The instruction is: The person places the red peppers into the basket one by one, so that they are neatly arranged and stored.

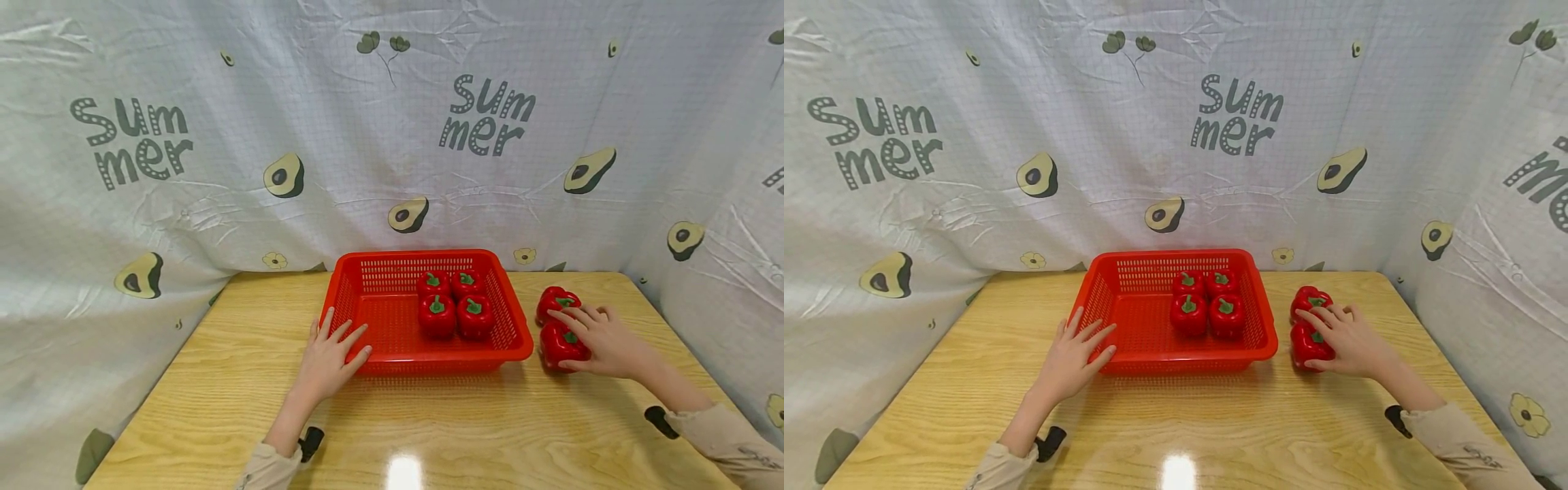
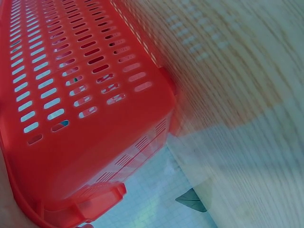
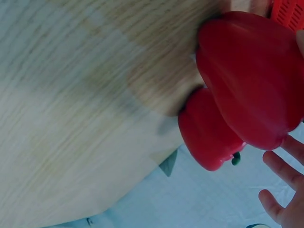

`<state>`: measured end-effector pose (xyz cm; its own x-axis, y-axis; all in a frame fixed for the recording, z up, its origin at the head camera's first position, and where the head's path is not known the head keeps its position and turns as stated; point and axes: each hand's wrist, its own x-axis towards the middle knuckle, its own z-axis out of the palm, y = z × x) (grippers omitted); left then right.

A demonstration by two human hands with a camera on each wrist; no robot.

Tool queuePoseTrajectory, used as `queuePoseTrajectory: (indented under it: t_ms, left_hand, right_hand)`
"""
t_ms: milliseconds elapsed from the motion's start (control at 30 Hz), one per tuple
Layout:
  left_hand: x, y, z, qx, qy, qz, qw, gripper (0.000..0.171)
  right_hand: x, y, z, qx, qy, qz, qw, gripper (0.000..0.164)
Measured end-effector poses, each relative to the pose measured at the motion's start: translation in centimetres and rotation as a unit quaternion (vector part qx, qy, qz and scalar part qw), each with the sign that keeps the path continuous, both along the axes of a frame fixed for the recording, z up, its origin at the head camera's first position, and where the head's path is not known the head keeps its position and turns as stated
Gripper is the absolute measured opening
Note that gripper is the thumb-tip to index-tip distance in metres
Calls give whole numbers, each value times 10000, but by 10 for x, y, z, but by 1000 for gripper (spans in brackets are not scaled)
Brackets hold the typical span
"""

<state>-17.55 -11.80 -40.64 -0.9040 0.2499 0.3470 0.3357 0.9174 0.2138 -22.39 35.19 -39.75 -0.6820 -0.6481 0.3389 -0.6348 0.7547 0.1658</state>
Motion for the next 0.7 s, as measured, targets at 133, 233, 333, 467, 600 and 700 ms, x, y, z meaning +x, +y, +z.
queuePoseTrajectory:
  t_ms: [133, 233, 333, 467, 600, 700]
  left_hand:
    - [0, 0, 1, 17, -31, 9, 10000, 49]
    - [1, 1, 3, -1, -163, 46, 9999, 47]
    - [2, 0, 4, -20, -266, 80, 9996, 47]
    - [1, 0, 5, -11, -296, 72, 9995, 48]
    - [2, 0, 4, -34, -279, 69, 9996, 48]
    - [2, 1, 3, -42, -265, 74, 9996, 48]
  right_hand:
    - [1, 0, -4, -6, 68, 20, 10000, 84]
    - [1, 0, -6, -28, 146, 85, 9999, 83]
    - [0, -1, -7, -18, 195, 120, 9997, 81]
    - [0, -2, -9, -29, 162, 118, 9998, 80]
    - [0, -2, -11, -72, 97, 87, 9999, 79]
    - [0, -2, -13, -74, 47, 30, 10000, 78]
